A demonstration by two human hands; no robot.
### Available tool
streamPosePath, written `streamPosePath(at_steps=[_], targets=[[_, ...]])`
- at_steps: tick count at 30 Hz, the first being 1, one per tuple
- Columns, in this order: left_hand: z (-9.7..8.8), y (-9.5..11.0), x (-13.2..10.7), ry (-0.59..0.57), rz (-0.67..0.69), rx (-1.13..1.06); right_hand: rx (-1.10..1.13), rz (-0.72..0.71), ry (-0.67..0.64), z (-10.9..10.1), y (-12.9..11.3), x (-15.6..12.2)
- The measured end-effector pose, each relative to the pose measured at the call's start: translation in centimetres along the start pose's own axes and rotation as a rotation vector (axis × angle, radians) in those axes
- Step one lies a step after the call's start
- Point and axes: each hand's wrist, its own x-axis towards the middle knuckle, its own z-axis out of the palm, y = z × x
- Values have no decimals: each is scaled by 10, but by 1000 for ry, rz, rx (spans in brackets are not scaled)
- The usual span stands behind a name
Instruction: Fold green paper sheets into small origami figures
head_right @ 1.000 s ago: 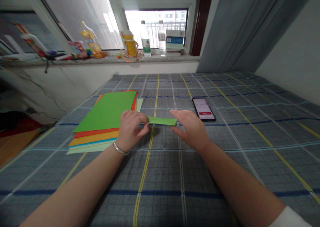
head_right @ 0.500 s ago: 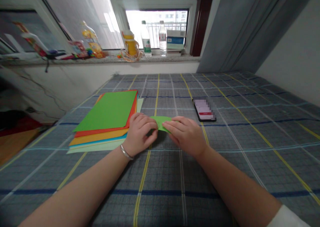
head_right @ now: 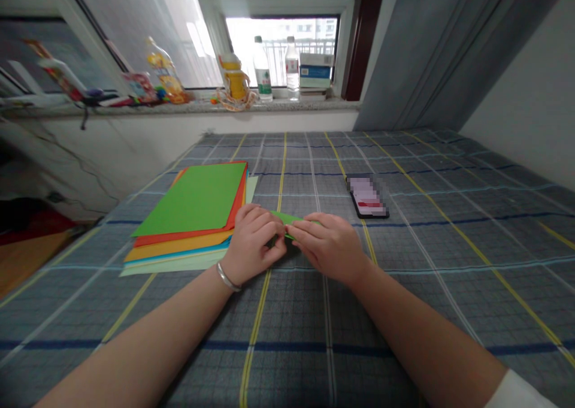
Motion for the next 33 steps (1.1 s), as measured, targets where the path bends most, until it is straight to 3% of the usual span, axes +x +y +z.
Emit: streamPosePath(at_steps=[8, 21, 33], targets=[[-5, -14, 1, -43, 14, 51, 56, -5, -27, 0, 8, -2], [-17, -36, 1, -153, -53, 99, 145, 64, 44, -6, 28, -11], [-23, -53, -2, -162, -110, 95, 194, 109, 77, -9, 45, -16]])
